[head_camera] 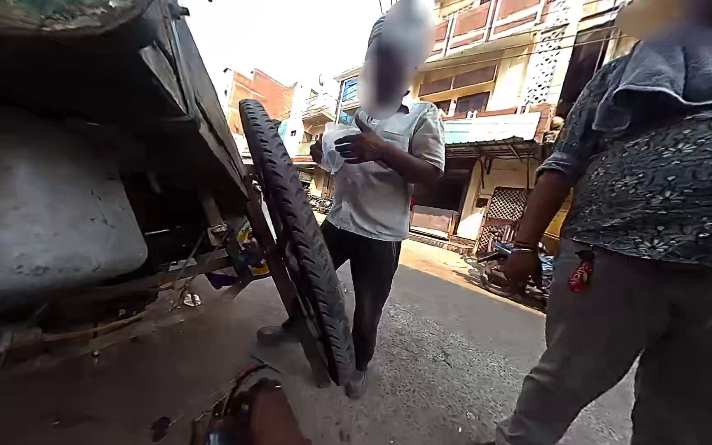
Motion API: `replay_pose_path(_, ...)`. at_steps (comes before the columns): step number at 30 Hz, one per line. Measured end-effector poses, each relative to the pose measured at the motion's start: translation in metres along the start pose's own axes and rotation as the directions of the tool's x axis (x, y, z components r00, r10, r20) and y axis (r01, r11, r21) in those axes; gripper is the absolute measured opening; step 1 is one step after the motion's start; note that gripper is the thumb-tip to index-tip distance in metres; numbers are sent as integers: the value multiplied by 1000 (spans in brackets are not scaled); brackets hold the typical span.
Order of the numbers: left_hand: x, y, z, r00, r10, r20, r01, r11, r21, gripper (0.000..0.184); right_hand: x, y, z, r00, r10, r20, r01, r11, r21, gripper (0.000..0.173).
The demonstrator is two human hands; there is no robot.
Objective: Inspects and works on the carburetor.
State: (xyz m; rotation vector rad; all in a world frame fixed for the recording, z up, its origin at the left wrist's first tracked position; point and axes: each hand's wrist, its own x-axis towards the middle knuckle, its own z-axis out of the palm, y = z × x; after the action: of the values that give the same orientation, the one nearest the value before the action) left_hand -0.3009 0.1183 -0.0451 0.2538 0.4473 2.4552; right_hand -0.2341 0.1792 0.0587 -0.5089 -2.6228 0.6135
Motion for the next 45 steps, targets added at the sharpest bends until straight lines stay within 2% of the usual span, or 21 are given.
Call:
replay_pose_path(3, -4, 3, 1, 997, -37, -71, 52, 976, 212, 45, -6, -19, -18, 979, 121, 167, -92, 981, -174, 29)
replay_pose_path(5, -7, 7, 10, 977, -101, -188, 163, 923, 349, 33, -2, -13, -18, 987, -22, 159, 45, 989, -142, 16)
replay_pose_path(7, -11, -4, -19, 996, -75, -51, 89, 925, 370, 35, 3, 0, -16, 964, -214, 157, 222, 974, -34, 6)
replay_pose_path(9, -16, -4, -31, 995, -35, 97, -10, 904, 428, 53, 1, -2, -20, 953, -246, 175, 238, 969, 64, 10)
replay_pose_path(11, -24, 6, -23, 996, -39, 77, 2, 902, 431, 55, -3, -10, -21, 975, -145, 169, 141, 989, 34, 11)
replay_pose_path(14, -18, 4, -18, 999, -44, 23, 31, 915, 401, 46, -3, -9, -18, 984, 57, 170, -15, 970, -242, 36)
replay_pose_path(15, -16, -2, -19, 999, -47, 17, 37, 925, 378, 44, -3, -6, -19, 973, 102, 208, -37, 954, -296, 38)
replay_pose_path(17, -14, -6, -23, 998, -56, 6, 51, 938, 344, 44, -1, -3, -21, 958, 44, 284, 49, 948, -313, 29)
replay_pose_path(19, -16, -6, -26, 997, -69, -21, 72, 947, 312, 45, -2, 3, -23, 932, -133, 337, 203, 962, -182, 9)
replay_pose_path(21, -18, -6, -27, 997, -76, -25, 80, 954, 290, 47, -3, 10, -23, 911, -229, 342, 250, 968, -18, 14)
replay_pose_path(23, -16, -4, -26, 997, -79, -20, 81, 956, 282, 49, -2, 13, -24, 924, -170, 342, 172, 985, 24, 16)
replay_pose_path(25, -12, -6, -26, 997, -75, -12, 75, 956, 285, 47, -1, 13, -24, 946, -47, 320, 89, 989, -116, 30)
replay_pose_path(27, -10, -10, -30, 997, -69, -28, 74, 955, 287, 41, 1, 17, -19, 940, -11, 342, 99, 965, -242, 43)
replay_pose_path(30, -11, -10, -33, 996, -82, -44, 92, 949, 303, 39, 0, 23, -18, 908, -204, 366, 260, 959, -111, 11)
replay_pose_path(32, -12, -8, -31, 996, -83, -36, 90, 950, 299, 44, -2, 25, -17, 900, -287, 327, 296, 955, 25, 13)
replay_pose_path(34, -11, -5, -29, 997, -69, -24, 73, 950, 303, 45, -4, 19, -19, 930, -185, 317, 186, 982, 28, 16)
replay_pose_path(37, -11, -7, -31, 999, -49, -16, 52, 939, 340, 39, -3, 14, -16, 957, -52, 286, 102, 982, -161, 33)
replay_pose_path(39, -13, -9, -33, 998, -57, -25, 62, 937, 344, 37, -1, 19, -15, 931, -104, 350, 175, 969, -175, 25)
replay_pose_path(41, -14, -9, -32, 997, -70, -34, 78, 942, 326, 40, -2, 23, -16, 919, -174, 355, 208, 976, -62, 10)
replay_pose_path(43, -14, -8, -30, 997, -71, -36, 78, 951, 299, 44, -3, 21, -17, 922, -166, 350, 163, 986, 39, 16)
replay_pose_path(45, -12, -9, -32, 997, -68, -33, 74, 953, 292, 44, -2, 17, -19, 938, -85, 337, 101, 994, -30, 20)
